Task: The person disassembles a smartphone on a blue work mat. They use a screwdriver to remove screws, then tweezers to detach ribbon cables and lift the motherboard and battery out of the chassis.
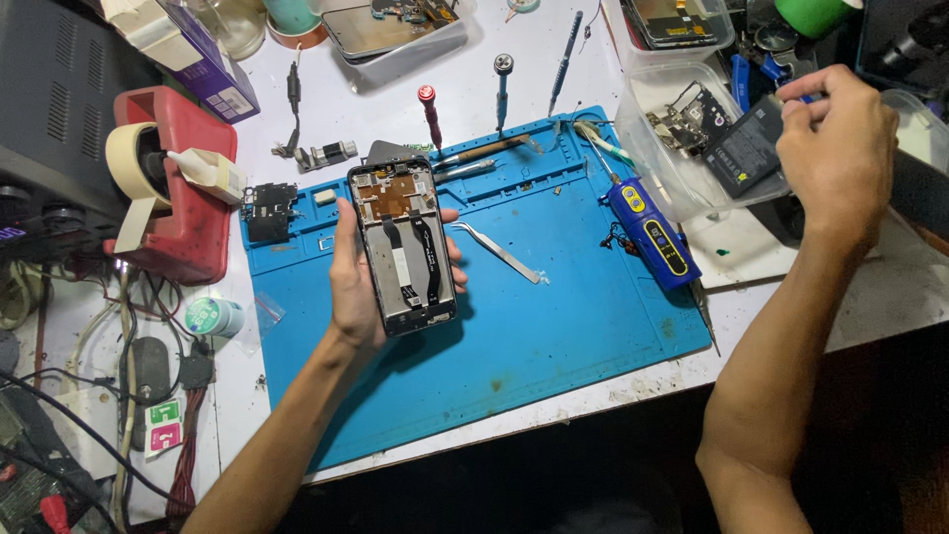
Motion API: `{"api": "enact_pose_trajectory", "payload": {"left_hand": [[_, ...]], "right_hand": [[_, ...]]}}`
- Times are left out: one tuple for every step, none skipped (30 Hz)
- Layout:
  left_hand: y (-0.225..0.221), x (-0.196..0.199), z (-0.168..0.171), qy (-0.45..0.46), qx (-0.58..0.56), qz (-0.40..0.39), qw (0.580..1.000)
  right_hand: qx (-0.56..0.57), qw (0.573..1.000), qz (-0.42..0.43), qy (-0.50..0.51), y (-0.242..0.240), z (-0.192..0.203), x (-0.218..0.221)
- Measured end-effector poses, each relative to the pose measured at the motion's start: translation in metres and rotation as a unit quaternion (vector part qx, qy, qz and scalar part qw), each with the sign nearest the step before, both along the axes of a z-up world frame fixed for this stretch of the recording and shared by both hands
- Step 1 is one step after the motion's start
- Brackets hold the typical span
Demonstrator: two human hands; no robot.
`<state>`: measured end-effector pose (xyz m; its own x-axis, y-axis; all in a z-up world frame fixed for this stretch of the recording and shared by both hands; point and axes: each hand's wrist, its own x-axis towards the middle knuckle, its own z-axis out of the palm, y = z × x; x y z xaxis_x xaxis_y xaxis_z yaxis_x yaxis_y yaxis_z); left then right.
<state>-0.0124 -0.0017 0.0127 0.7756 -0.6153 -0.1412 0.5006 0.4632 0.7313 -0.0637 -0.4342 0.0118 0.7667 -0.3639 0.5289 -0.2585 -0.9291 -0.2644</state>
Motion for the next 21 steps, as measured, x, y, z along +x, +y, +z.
{"api": "enact_pose_trajectory", "payload": {"left_hand": [[0.0,0.0,0.0,-0.001,-0.001,0.0,1.0],[0.0,-0.001,0.001,-0.002,-0.004,0.002,1.0],[0.001,-0.001,0.0,-0.003,-0.005,0.004,1.0],[0.002,-0.001,0.0,-0.009,-0.015,-0.003,1.0],[0.003,0.0,-0.001,-0.014,-0.025,-0.01,1.0],[0.003,0.0,0.0,-0.017,-0.027,-0.006,0.999],[0.003,0.0,0.0,-0.018,-0.029,-0.009,0.999],[0.003,0.0,0.0,-0.016,-0.031,-0.011,0.999],[0.003,0.0,0.001,-0.017,-0.031,-0.006,0.999],[0.003,0.0,0.0,-0.022,-0.026,0.002,0.999],[0.003,0.0,0.0,-0.026,-0.021,0.01,0.999],[0.001,0.0,-0.004,-0.025,-0.019,0.013,0.999],[0.0,-0.001,-0.008,-0.044,-0.032,0.036,0.998],[-0.003,0.0,-0.012,-0.063,-0.044,0.058,0.995],[-0.002,0.0,-0.011,-0.062,-0.044,0.06,0.995],[-0.001,0.001,-0.01,-0.074,-0.033,0.074,0.994],[0.0,0.002,-0.009,-0.086,-0.022,0.088,0.992],[-0.001,0.001,-0.007,-0.084,-0.021,0.088,0.992],[-0.002,-0.001,-0.006,-0.081,-0.027,0.096,0.992],[-0.003,-0.002,-0.004,-0.077,-0.033,0.105,0.991],[-0.003,0.001,-0.007,-0.076,-0.033,0.106,0.991]], "right_hand": [[0.01,1.0,-0.005,0.006,-0.002,-0.002,0.001],[0.018,1.0,-0.008,0.011,-0.004,-0.004,0.004],[0.017,1.0,-0.006,0.01,0.006,0.003,0.003],[-0.037,0.998,0.001,-0.042,0.017,0.01,0.004],[-0.089,0.992,0.01,-0.093,0.027,0.016,0.005],[-0.09,0.991,0.014,-0.096,0.047,0.029,0.007],[-0.086,0.98,0.085,-0.16,0.067,0.042,0.01],[-0.08,0.96,0.156,-0.22,0.088,0.053,0.011],[-0.079,0.959,0.161,-0.221,0.105,0.052,0.016],[-0.061,0.952,0.195,-0.229,0.122,0.051,0.021],[-0.043,0.943,0.229,-0.238,0.139,0.049,0.025],[-0.041,0.943,0.232,-0.237,0.158,0.044,0.024],[0.031,0.937,0.285,-0.201,0.175,0.039,0.024],[0.101,0.922,0.337,-0.162,0.192,0.035,0.022],[0.102,0.921,0.339,-0.161,0.207,0.033,0.02],[0.176,0.897,0.398,-0.072,0.221,0.031,0.018],[0.247,0.857,0.452,0.018,0.236,0.029,0.016],[0.248,0.857,0.452,0.019,0.242,0.022,0.014],[0.35,0.819,0.441,0.11,0.247,0.015,0.011],[0.443,0.765,0.421,0.2,0.253,0.008,0.009],[0.444,0.765,0.421,0.201,0.255,0.005,0.01]]}}
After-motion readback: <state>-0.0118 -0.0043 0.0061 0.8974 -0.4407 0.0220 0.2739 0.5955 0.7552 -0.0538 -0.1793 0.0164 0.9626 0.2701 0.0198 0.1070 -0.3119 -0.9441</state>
